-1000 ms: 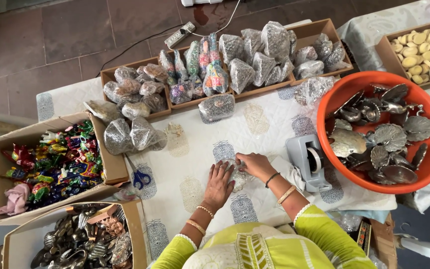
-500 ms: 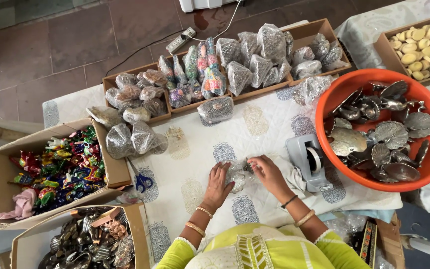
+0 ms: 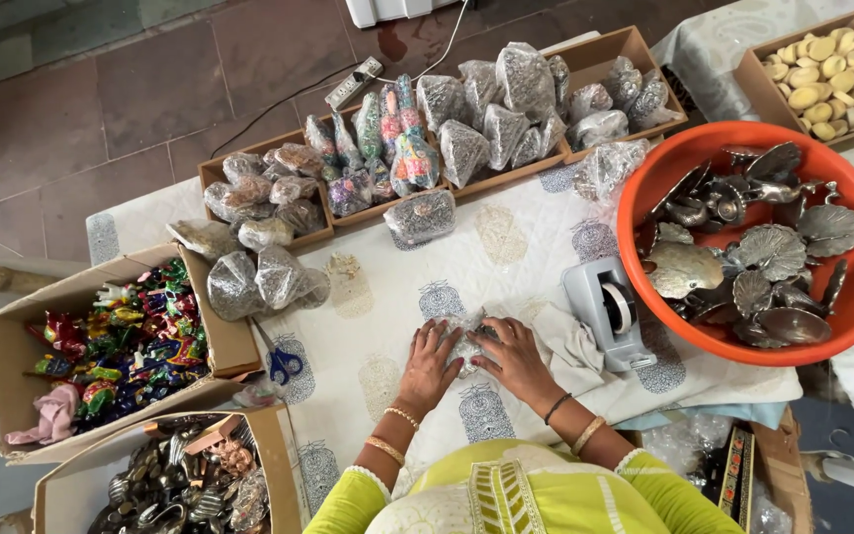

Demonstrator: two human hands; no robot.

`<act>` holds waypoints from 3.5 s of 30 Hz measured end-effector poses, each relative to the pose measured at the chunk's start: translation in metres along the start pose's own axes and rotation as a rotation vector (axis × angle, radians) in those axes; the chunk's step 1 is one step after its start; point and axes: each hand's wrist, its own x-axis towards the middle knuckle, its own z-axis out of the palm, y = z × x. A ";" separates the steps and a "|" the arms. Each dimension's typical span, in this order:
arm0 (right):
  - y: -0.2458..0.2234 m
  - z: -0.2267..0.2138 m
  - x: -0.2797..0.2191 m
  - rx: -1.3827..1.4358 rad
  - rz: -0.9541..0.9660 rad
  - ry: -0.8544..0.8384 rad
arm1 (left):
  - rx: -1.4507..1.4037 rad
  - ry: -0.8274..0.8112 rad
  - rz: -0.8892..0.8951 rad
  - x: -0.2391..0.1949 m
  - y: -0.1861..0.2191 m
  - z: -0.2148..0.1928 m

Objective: The person wraps metal decorative figurines in clear plastic film at a work table, twisting the film closed around each item and placing the wrapped figurine into a cardboard box with others. They use a tape dispenser to cut or secure the plastic and take new figurines from an orange basin.

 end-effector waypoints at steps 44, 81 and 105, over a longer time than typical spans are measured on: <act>0.114 -0.096 -0.145 0.288 0.723 0.446 | -0.011 -0.031 -0.038 -0.003 0.013 -0.007; 0.138 0.015 -0.178 1.006 0.621 0.833 | -0.034 0.001 0.007 -0.006 0.009 -0.003; 0.007 -0.013 0.037 0.330 0.143 -0.121 | 0.020 0.006 0.009 -0.008 0.014 -0.001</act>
